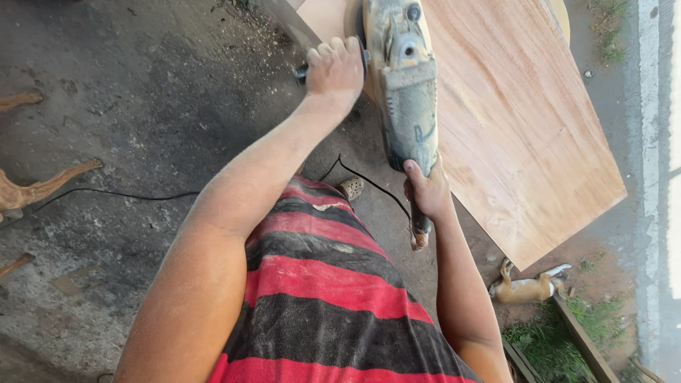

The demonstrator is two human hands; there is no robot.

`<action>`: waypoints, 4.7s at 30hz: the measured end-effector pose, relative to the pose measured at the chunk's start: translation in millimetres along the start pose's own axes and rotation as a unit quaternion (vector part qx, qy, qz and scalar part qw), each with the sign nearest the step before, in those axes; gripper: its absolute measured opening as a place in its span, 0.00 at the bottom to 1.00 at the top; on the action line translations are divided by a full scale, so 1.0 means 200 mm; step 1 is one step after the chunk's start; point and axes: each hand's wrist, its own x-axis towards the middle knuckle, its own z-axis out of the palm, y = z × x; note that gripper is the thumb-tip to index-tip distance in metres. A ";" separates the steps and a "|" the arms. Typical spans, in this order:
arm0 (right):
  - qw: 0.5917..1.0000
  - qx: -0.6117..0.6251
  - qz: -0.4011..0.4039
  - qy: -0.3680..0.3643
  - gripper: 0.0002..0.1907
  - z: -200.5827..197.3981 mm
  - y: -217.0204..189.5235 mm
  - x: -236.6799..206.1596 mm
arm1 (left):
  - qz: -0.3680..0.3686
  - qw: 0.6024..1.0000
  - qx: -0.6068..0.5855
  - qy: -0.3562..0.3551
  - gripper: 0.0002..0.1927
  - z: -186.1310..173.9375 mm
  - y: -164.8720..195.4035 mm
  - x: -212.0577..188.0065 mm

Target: The person picks up an electric orbital sander and sands the surface of a large wooden board laid on the ground, moving the sander back and forth across the board and repositioning around it to cover different areas.

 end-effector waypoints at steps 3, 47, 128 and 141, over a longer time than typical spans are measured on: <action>0.999 0.032 -0.008 -0.004 0.35 -0.11 0.14 -0.04 | 0.011 0.995 0.011 0.094 0.07 0.07 0.14 -0.04; 0.920 0.335 0.141 0.149 0.27 -0.45 1.35 -0.63 | 0.233 0.969 -0.001 0.075 0.12 0.65 1.63 -0.37; 0.984 0.110 0.027 0.135 0.56 -0.33 0.81 -0.46 | 0.285 0.946 0.114 0.103 0.12 0.14 0.95 -0.22; 0.918 0.212 0.149 0.301 0.55 -0.77 1.48 -1.09 | 0.416 0.893 0.163 -0.050 0.16 0.45 2.23 -0.70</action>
